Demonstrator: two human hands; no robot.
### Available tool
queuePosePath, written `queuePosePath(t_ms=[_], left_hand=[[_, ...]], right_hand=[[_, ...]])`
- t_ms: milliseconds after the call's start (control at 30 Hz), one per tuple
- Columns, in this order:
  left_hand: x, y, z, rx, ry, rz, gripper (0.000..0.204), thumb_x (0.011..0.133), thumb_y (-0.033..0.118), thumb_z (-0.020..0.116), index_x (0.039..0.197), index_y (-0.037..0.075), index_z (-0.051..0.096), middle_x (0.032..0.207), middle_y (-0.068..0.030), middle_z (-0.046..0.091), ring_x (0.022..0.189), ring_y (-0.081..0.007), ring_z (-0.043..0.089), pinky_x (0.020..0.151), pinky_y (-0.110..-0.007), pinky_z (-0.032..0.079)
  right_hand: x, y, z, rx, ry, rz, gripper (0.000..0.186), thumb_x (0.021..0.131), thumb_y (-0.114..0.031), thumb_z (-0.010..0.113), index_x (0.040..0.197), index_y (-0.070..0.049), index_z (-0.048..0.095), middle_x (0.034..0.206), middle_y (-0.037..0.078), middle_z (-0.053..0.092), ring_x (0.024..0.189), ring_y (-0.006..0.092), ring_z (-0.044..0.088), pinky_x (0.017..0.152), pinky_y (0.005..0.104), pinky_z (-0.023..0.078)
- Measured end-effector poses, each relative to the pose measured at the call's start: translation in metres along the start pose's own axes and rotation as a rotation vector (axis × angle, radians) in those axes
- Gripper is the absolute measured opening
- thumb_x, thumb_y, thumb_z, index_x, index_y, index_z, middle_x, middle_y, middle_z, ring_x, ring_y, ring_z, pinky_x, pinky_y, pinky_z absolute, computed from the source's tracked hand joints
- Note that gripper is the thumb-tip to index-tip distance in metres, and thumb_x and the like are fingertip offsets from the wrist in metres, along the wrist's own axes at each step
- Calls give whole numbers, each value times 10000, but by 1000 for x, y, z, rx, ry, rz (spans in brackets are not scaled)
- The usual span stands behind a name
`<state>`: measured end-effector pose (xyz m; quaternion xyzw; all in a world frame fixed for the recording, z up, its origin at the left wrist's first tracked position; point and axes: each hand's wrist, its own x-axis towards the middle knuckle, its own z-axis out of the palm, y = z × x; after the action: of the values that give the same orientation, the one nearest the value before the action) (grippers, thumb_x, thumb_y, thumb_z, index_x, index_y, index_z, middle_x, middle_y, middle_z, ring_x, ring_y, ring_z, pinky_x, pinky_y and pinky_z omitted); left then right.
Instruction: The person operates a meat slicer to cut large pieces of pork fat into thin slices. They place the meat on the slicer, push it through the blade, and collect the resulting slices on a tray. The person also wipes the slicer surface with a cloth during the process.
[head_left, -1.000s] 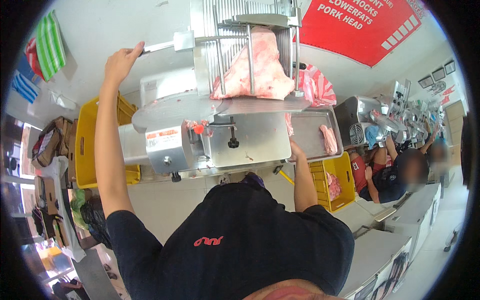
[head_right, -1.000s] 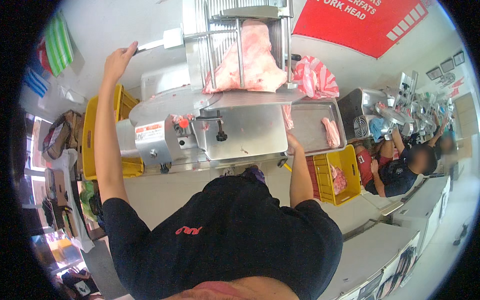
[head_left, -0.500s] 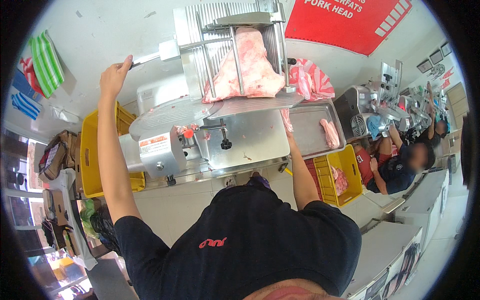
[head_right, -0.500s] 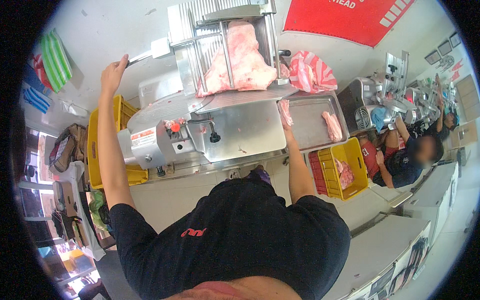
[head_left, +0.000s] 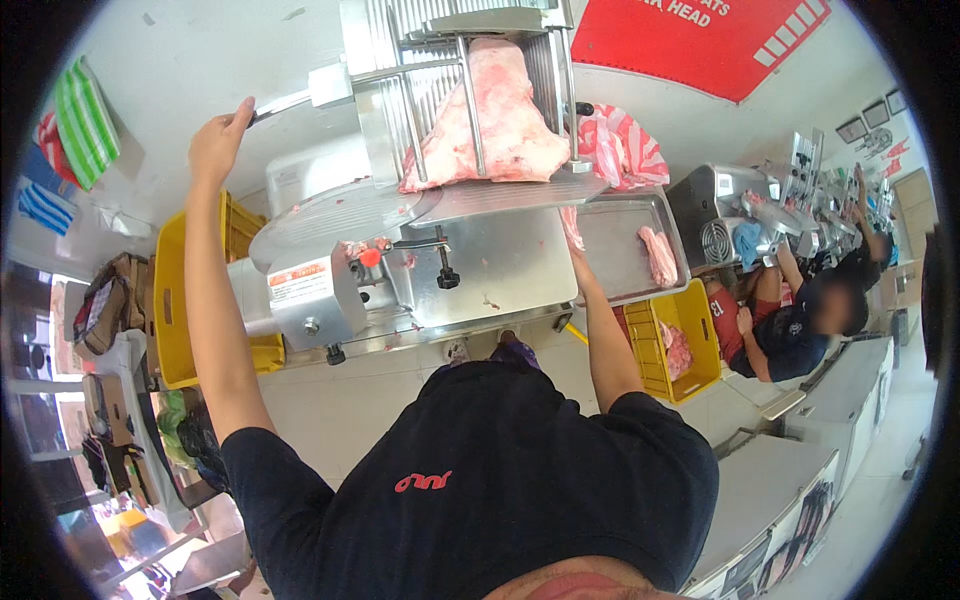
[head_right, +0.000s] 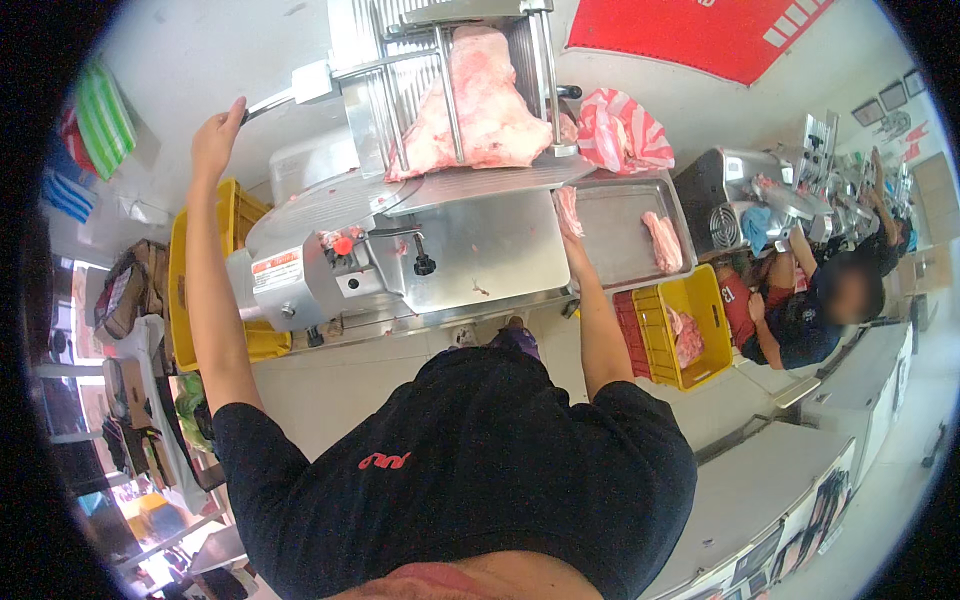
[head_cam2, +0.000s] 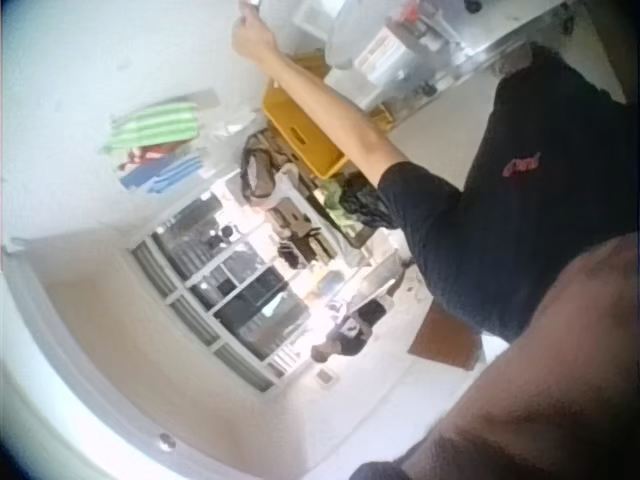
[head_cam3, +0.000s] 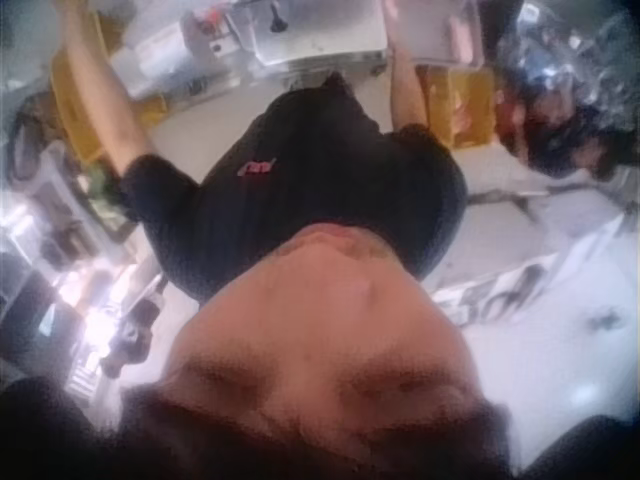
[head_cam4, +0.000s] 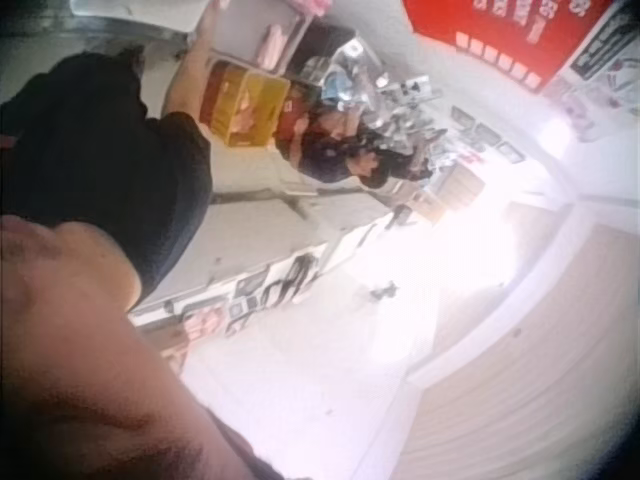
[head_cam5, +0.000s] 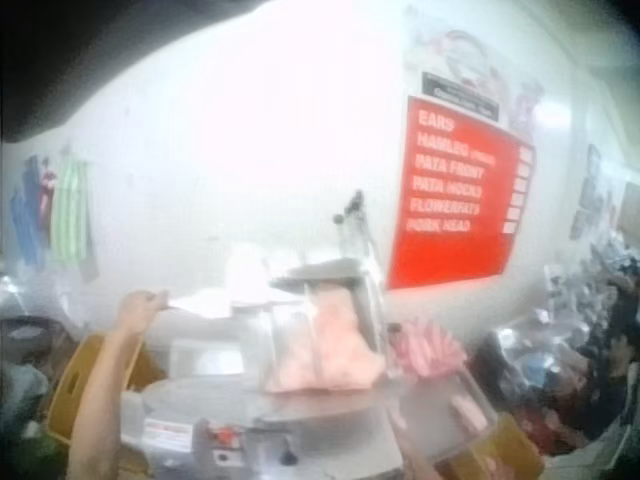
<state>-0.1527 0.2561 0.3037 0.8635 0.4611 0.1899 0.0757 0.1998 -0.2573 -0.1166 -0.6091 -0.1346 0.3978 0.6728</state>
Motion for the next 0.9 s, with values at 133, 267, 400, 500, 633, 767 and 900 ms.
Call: queuePosePath(t_ms=[133, 267, 400, 500, 633, 767, 900], left_hand=[[-2, 0, -3, 3, -28, -40, 805, 903, 762, 384, 1107, 80, 760, 1047, -218, 716, 1056, -386, 643, 948, -427, 461], [6, -3, 1, -10, -52, -26, 774, 928, 717, 417, 1150, 47, 734, 1086, -223, 711, 1078, -370, 646, 958, -427, 457], [29, -37, 28, -162, 24, 196, 593, 1009, 538, 456, 1264, 50, 677, 1109, -215, 711, 1059, -307, 647, 925, -398, 469], [37, -79, 24, -181, -48, -26, 666, 1011, 563, 457, 1295, -10, 642, 973, -105, 692, 875, -209, 598, 813, -355, 460], [36, -44, 19, -82, -27, 32, 754, 982, 650, 432, 1073, -47, 706, 880, -105, 663, 824, -222, 586, 798, -343, 453], [35, -41, 21, -96, -4, 10, 779, 970, 675, 430, 1038, -51, 705, 832, -96, 631, 796, -224, 564, 780, -345, 446], [24, -28, 20, -169, 16, 51, 787, 963, 685, 432, 1049, -48, 705, 840, -101, 645, 813, -229, 578, 795, -348, 450]], right_hand=[[18, 1, 8, -48, -54, -63, 399, 993, -197, 571, 1355, -31, 577, 1225, 90, 664, 1050, 160, 642, 862, 310, 538], [25, 12, -6, -57, -27, -162, 414, 970, -215, 600, 1348, -49, 577, 1243, 105, 652, 1080, 174, 639, 873, 330, 541], [38, 24, -8, -319, 50, -235, 424, 967, -204, 602, 1363, -59, 559, 1237, 104, 655, 1070, 179, 651, 873, 330, 548], [54, 21, 5, -574, 69, -271, 433, 966, -196, 604, 1374, -66, 546, 1233, 104, 657, 1062, 182, 661, 873, 329, 553], [54, 32, 1, -382, 71, -152, 457, 934, -206, 633, 1364, -77, 552, 1237, 104, 649, 1071, 192, 656, 883, 346, 550], [51, 39, 1, -60, 28, -86, 485, 878, -231, 684, 1330, -84, 584, 1262, 98, 624, 1114, 203, 624, 910, 382, 531], [55, 52, -4, 32, 7, -138, 480, 889, -212, 673, 1343, -91, 577, 1275, 90, 618, 1126, 196, 619, 922, 372, 527]])
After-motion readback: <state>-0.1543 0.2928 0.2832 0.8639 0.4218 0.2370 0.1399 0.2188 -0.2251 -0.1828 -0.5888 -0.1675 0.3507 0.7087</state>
